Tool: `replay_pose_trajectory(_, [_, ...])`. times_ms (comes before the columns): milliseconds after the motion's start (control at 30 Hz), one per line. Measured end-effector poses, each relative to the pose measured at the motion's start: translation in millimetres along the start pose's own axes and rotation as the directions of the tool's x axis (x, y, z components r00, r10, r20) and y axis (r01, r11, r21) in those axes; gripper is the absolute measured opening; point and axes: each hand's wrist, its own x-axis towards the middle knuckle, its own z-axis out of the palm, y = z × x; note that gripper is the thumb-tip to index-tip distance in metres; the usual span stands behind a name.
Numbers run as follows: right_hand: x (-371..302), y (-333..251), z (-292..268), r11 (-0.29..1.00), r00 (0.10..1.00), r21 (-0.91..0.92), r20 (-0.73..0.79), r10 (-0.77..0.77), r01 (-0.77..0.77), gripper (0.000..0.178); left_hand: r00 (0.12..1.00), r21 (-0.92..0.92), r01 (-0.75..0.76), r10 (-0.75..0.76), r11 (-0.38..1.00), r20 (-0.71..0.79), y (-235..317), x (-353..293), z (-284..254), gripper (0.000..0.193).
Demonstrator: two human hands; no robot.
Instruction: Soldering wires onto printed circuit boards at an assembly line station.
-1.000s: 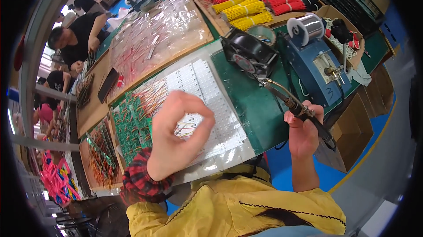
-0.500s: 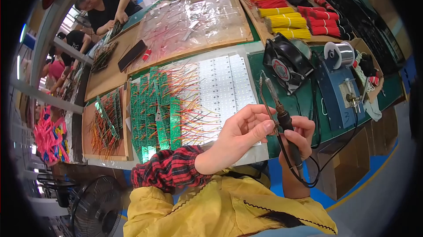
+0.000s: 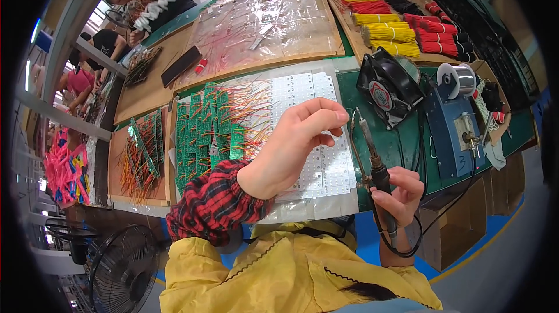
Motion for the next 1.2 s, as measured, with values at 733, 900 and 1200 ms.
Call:
replay_pose_trajectory(733, [-6, 5, -4, 0.999, 0.997, -0.034, 0.068, -0.037, 0.040, 0.030, 0.992, 0.023, 0.110, -0.111, 0.994, 0.067, -5, 14, -7, 0.011])
replay_pose_trajectory(900, [-9, 5, -1, 1.000, 0.998, -0.014, 0.068, -0.016, 0.017, 0.030, 0.991, -0.069, 0.133, -0.132, 0.989, 0.024, -13, 15, -9, 0.010])
replay_pose_trajectory(1200, [-12, 6, 2, 0.993, 0.997, 0.096, -0.001, 0.074, -0.074, 0.033, 0.997, -0.278, 0.072, -0.063, 0.958, 0.042, -25, 16, -8, 0.006])
